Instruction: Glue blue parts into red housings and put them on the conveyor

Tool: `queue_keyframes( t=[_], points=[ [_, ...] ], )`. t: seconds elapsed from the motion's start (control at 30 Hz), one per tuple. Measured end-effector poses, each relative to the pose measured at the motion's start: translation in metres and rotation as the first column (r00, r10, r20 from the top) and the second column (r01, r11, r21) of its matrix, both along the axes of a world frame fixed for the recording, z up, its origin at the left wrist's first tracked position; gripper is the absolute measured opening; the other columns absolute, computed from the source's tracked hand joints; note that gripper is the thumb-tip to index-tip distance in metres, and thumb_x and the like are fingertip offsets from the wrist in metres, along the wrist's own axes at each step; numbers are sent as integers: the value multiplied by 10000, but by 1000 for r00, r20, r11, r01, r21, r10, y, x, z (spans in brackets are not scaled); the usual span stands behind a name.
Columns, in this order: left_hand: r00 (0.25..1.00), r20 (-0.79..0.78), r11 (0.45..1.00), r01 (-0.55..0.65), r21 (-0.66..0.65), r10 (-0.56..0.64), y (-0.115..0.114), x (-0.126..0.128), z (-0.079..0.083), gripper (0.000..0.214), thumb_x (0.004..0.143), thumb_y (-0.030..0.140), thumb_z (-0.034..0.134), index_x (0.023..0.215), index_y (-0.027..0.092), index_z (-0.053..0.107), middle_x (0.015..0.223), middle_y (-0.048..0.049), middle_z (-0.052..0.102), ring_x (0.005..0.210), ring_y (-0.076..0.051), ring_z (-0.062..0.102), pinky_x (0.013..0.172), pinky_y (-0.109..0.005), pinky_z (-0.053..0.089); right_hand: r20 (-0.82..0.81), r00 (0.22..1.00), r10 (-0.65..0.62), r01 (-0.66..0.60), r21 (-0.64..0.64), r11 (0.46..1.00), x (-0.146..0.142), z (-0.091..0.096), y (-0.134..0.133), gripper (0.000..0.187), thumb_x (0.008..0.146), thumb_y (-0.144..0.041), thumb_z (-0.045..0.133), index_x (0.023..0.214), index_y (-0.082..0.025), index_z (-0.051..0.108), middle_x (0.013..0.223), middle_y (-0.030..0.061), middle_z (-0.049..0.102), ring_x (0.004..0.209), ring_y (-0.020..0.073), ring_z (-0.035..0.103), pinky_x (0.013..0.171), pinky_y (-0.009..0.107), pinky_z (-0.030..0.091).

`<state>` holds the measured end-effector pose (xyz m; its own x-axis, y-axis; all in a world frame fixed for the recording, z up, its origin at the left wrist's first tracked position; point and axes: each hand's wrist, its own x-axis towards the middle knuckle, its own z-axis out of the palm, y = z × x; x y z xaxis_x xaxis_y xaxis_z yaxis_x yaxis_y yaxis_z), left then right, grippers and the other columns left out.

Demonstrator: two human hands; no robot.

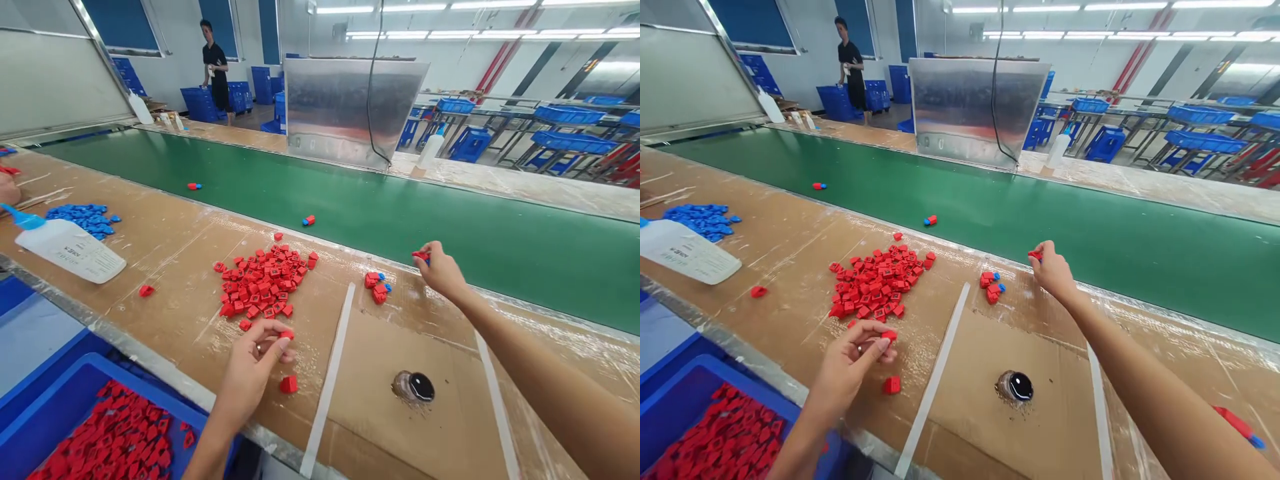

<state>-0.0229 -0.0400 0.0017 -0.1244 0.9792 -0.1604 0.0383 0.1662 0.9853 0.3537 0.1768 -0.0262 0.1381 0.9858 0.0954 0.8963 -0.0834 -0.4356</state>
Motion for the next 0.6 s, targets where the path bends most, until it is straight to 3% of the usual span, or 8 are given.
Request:
queue_keyframes(
  t=[0.1,0.17,0.23,0.33,0.47,0.6],
  points=[
    [991,24,989,136,-53,-135,-32,20,-9,302,839,380,694,1076,196,666,818,-20,703,602,-131,640,559,-234,541,-103,995,16,-14,25,1000,35,1,-62,395,904,-446,467,1198,-188,412,978,142,728,770,264,681,767,415,517],
    [972,30,971,234,-53,-233,-44,26,-20,289,865,374,669,1095,199,684,913,-42,701,657,-132,646,608,-245,551,-238,969,60,-53,36,998,55,-3,-108,470,884,-587,468,1154,-204,434,937,127,740,745,250,689,734,405,551],
    [959,22,958,283,-49,-282,-42,26,-29,260,883,369,649,1074,197,692,939,-47,693,742,-148,663,696,-265,563,-388,919,72,-56,52,997,70,-9,-153,517,837,-677,516,1085,-225,477,925,126,742,747,252,694,715,409,575],
    [969,-9,969,246,-23,-246,-20,22,-35,227,853,356,686,1010,192,673,864,-26,692,788,-162,667,751,-275,553,-489,872,-19,42,37,998,81,-19,-208,483,809,-669,587,1057,-260,519,907,104,747,774,269,704,741,443,592],
    [960,-133,968,249,19,-245,5,27,-26,180,834,346,693,896,176,689,811,-27,711,783,-170,670,760,-274,530,-529,837,-138,171,14,985,81,-28,-251,437,804,-619,611,1054,-268,539,934,97,747,868,294,711,800,474,602],
    [958,-127,966,257,-4,-256,1,42,-18,215,828,341,665,919,156,726,889,-59,742,828,-188,673,772,-285,532,-604,778,-172,199,-24,980,75,-29,-271,477,764,-621,666,1034,-236,587,988,106,741,821,266,717,788,421,618]
  ],
)
